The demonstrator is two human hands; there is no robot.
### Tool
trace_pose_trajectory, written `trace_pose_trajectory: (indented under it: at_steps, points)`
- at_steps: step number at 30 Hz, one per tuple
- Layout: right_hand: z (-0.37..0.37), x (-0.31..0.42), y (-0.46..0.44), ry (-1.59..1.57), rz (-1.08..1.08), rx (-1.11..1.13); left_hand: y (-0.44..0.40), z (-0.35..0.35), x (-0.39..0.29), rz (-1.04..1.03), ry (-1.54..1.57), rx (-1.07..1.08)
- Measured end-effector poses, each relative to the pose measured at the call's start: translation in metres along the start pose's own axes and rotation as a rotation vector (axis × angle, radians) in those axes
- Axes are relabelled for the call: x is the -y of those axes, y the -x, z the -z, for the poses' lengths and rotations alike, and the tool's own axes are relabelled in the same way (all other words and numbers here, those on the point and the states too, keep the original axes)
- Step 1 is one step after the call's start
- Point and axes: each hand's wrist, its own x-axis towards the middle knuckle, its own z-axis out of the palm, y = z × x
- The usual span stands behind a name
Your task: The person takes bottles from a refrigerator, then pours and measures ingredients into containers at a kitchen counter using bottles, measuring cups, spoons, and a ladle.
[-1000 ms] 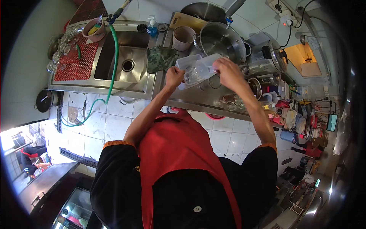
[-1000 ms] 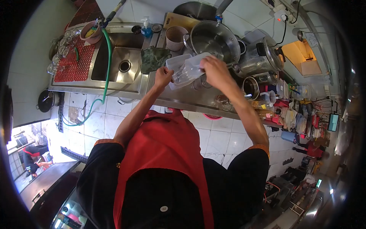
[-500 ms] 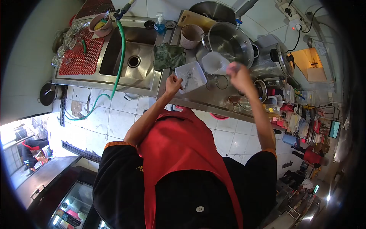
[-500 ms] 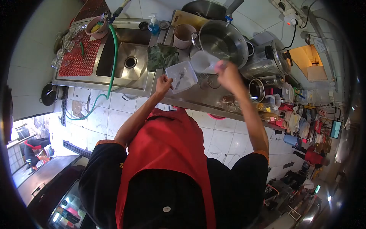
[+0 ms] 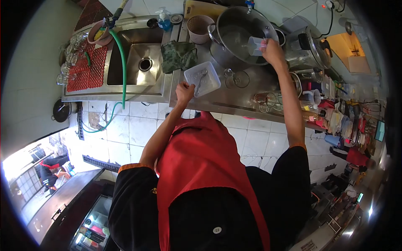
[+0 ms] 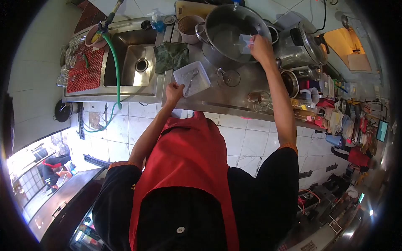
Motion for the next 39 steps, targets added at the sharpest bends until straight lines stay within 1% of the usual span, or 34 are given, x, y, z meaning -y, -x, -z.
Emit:
trace_pose_trajectory:
  at_steps: [1,2,3,4,6,7,9,10,12,13,14,15,16,18,19,21,23,25,26,28,29,31,32,34,38,39]
  points:
    - [0.000,0.005,0.003,0.083,0.046,0.036,0.000,0.001,0.001,0.008,-0.013,-0.001]
    - [0.000,0.009,0.006,0.166,0.093,0.072,-0.002,0.002,0.002,0.071,0.021,0.032]
    - [0.001,0.012,0.009,0.161,0.130,0.070,-0.003,0.002,0.001,0.133,0.055,0.064]
    - [0.000,0.013,0.011,0.148,0.127,0.079,-0.001,0.005,-0.005,0.142,0.042,0.062]
    - [-0.007,0.011,0.017,0.270,0.226,-0.002,0.003,0.009,-0.010,0.201,0.188,0.144]
    - [-0.015,0.008,0.016,0.260,0.220,0.000,0.002,0.008,-0.008,0.203,0.177,0.143]
    - [-0.034,-0.002,0.011,0.337,0.282,-0.043,0.000,0.008,-0.003,0.220,0.375,0.191]
    - [-0.041,-0.010,0.008,0.332,0.277,-0.038,-0.001,0.009,0.000,0.225,0.368,0.194]
    - [-0.050,-0.020,0.003,0.318,0.455,0.137,0.001,0.009,0.001,0.193,0.441,0.255]
    - [-0.050,-0.023,0.003,0.315,0.456,0.137,0.004,0.008,-0.002,0.212,0.385,0.255]
    - [-0.047,-0.027,0.002,0.235,0.459,0.207,0.008,0.007,-0.005,0.209,0.383,0.252]
    - [-0.045,-0.031,0.000,0.156,0.461,0.272,0.011,0.004,-0.007,0.248,0.467,0.231]
    - [-0.043,-0.036,-0.002,0.157,0.463,0.263,0.014,0.002,-0.009,0.285,0.551,0.209]
    - [-0.036,-0.049,-0.001,-0.011,0.294,0.171,0.022,0.000,-0.014,0.272,0.541,0.204]
    - [-0.028,-0.056,-0.001,-0.011,0.297,0.164,0.027,0.000,-0.020,0.264,0.531,0.202]
    - [-0.008,-0.067,-0.001,-0.309,0.132,0.131,0.042,0.005,-0.038,0.266,0.560,0.224]
    - [0.019,-0.057,0.007,-0.369,0.149,0.133,0.048,0.007,-0.045,0.264,0.592,0.241]
    - [0.046,-0.039,0.024,-0.469,0.162,0.161,0.055,0.006,-0.046,0.238,0.479,0.246]
    - [0.058,-0.025,0.037,-0.469,0.170,0.166,0.062,0.004,-0.046,0.240,0.484,0.239]
    - [0.082,0.013,0.057,-0.431,0.253,0.172,0.069,0.000,-0.055,0.168,0.518,0.151]
    - [0.080,0.020,0.063,-0.429,0.269,0.167,0.076,-0.002,-0.059,0.158,0.526,0.140]
    - [0.071,0.033,0.077,-0.299,0.730,0.030,0.088,-0.006,-0.069,0.149,0.560,0.107]
    - [0.067,0.043,0.087,-0.295,0.756,0.022,0.095,-0.007,-0.074,0.134,0.573,0.089]
    - [0.063,0.065,0.118,-0.208,0.705,-0.020,0.115,-0.005,-0.091,0.182,0.606,0.047]
    - [0.063,0.074,0.163,-0.127,0.777,-0.007,0.152,-0.004,-0.106,0.162,0.704,-0.021]
    - [0.067,0.076,0.174,-0.157,0.751,-0.002,0.159,-0.003,-0.107,0.171,0.714,-0.028]
